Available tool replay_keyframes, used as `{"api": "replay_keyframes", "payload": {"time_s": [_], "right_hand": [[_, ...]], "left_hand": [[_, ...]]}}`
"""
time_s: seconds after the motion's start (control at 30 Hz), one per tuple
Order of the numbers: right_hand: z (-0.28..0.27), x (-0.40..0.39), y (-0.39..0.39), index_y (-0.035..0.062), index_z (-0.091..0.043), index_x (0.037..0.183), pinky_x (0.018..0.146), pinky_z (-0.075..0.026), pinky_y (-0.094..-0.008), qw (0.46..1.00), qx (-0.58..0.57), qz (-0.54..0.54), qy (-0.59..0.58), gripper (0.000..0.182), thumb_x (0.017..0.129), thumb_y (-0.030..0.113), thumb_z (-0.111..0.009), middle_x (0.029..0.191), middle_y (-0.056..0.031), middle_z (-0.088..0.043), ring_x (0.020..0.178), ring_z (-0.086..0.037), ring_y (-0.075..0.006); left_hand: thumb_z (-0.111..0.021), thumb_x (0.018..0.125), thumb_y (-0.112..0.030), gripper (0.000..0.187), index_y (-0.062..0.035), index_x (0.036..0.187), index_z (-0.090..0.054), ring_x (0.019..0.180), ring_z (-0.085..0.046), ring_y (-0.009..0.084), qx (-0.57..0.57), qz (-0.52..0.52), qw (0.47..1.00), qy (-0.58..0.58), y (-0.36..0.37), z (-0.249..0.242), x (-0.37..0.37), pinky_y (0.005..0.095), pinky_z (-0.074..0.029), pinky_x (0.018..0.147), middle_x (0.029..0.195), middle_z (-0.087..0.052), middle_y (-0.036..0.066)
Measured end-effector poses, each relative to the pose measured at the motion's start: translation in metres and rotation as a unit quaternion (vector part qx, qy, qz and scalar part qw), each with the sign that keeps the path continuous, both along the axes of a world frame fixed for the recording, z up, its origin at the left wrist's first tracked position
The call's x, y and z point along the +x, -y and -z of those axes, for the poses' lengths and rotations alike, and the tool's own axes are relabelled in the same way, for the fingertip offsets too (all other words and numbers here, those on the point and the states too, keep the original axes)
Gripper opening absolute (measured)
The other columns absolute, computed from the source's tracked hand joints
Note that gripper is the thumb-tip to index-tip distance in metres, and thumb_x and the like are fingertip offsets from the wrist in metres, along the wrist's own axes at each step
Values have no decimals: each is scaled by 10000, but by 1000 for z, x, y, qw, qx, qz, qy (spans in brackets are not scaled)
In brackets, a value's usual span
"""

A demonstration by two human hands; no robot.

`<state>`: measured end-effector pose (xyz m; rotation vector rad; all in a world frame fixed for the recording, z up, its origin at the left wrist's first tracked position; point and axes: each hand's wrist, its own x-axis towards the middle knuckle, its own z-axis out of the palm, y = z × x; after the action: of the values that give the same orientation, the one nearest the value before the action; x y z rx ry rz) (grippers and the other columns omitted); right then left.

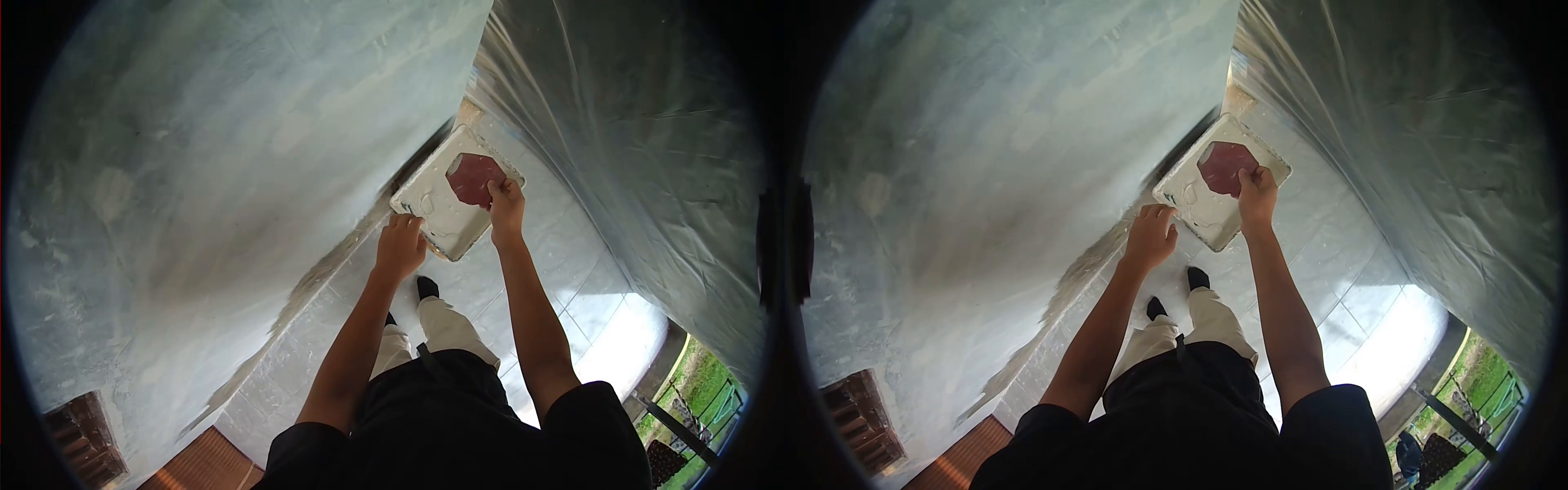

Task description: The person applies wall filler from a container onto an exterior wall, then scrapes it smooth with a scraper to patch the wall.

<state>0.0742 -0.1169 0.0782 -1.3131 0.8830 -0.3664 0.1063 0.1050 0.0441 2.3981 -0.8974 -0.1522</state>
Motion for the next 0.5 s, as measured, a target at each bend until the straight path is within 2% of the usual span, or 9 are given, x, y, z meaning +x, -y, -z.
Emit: {"api": "replay_keyframes", "payload": {"time_s": [0.13, 0.2, 0.23, 0.3, 0.33, 0.5], "right_hand": [[65, 1, 9, 4, -603, 1088, 691, -522, -296, 993, -39, -29, -106, 181, 955, 127, -617, 969, -67, -682, 810, -642, -137], [111, 5, 15, -2, -643, 991, 725, -546, -361, 971, -189, -58, -132, 173, 889, 135, -665, 869, -116, -723, 766, -707, -218], [124, 6, 17, 15, -664, 992, 770, -544, -404, 967, -190, -72, -151, 174, 867, 136, -669, 889, -140, -731, 825, -720, -291], [154, 11, 16, 24, -666, 998, 783, -542, -412, 953, -220, -103, -181, 179, 865, 144, -669, 889, -146, -728, 832, -716, -309], [171, 16, 18, 32, -667, 1004, 796, -540, -420, 937, -257, -126, -200, 184, 864, 151, -669, 889, -151, -726, 840, -713, -327], [204, 35, 13, 31, -661, 985, 811, -535, -452, 919, -291, -162, -212, 185, 859, 166, -674, 890, -173, -718, 861, -696, -375]], "left_hand": [[-635, 836, -119, 334, -59, 1164, -613, 1156, -557, 319, 48, -20, 996, -69, -1, 28, 1, 455, -481, 925, 1184, -629, 121], [-619, 865, -140, 347, -65, 1203, -598, 1132, -574, 329, 98, -37, 989, -105, -1, 41, 2, 463, -489, 917, 1191, -627, 133], [-619, 865, -140, 347, -65, 1203, -598, 1132, -574, 329, 104, -38, 988, -109, -1, 47, 3, 463, -489, 917, 1191, -627, 133], [-607, 897, -132, 351, -56, 1239, -572, 1157, -565, 358, 131, -39, 971, -195, -12, 54, -3, 464, -474, 973, 1257, -603, 150], [-607, 897, -132, 351, -56, 1239, -572, 1157, -565, 358, 137, -40, 970, -199, -14, 58, -4, 464, -474, 973, 1257, -603, 150], [-601, 914, -144, 331, -68, 1235, -571, 1104, -600, 358, 171, -27, 955, -242, -25, 86, -21, 459, -491, 944, 1244, -607, 151]]}}
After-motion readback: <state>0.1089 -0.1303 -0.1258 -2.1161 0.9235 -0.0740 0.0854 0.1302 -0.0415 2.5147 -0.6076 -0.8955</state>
